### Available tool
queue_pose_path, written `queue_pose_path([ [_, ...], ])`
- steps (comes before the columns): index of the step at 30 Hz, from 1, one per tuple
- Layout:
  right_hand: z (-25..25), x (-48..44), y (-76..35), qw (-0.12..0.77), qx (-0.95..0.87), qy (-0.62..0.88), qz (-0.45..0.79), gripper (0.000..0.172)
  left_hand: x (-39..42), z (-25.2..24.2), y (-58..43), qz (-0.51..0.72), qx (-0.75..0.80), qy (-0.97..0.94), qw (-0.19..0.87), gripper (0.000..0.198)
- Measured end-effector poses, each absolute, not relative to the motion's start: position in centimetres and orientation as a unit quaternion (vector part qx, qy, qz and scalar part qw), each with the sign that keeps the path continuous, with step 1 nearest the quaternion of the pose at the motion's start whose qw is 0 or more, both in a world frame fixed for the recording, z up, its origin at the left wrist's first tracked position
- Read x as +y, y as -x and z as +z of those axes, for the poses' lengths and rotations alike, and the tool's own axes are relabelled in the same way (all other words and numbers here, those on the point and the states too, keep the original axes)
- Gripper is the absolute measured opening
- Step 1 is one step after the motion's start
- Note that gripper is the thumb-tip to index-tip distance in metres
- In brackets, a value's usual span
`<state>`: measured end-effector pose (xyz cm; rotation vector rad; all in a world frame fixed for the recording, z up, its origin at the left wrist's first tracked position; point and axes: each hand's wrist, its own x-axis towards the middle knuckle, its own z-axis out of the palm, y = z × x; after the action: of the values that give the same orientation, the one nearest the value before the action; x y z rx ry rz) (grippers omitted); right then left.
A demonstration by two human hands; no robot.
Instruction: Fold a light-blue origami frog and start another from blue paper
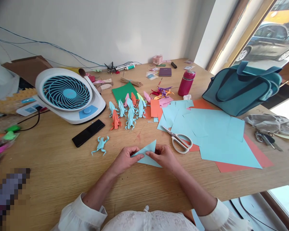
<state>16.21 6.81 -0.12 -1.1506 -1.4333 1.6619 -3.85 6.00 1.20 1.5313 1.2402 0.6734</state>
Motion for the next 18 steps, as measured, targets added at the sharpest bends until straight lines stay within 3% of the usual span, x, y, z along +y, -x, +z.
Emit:
queue_pose_path([
  [8,0.0,6.9,-16.4,0.326,-0.580,0.458,0.589,0.044,6.4,0.7,4.1,0.291,0.519,-0.650,0.472,0.026],
  [18,0.8,7.2,-17.1,0.332,-0.519,0.500,0.608,0.048,7.0,0.5,5.1,0.349,0.512,-0.547,0.564,0.033],
])
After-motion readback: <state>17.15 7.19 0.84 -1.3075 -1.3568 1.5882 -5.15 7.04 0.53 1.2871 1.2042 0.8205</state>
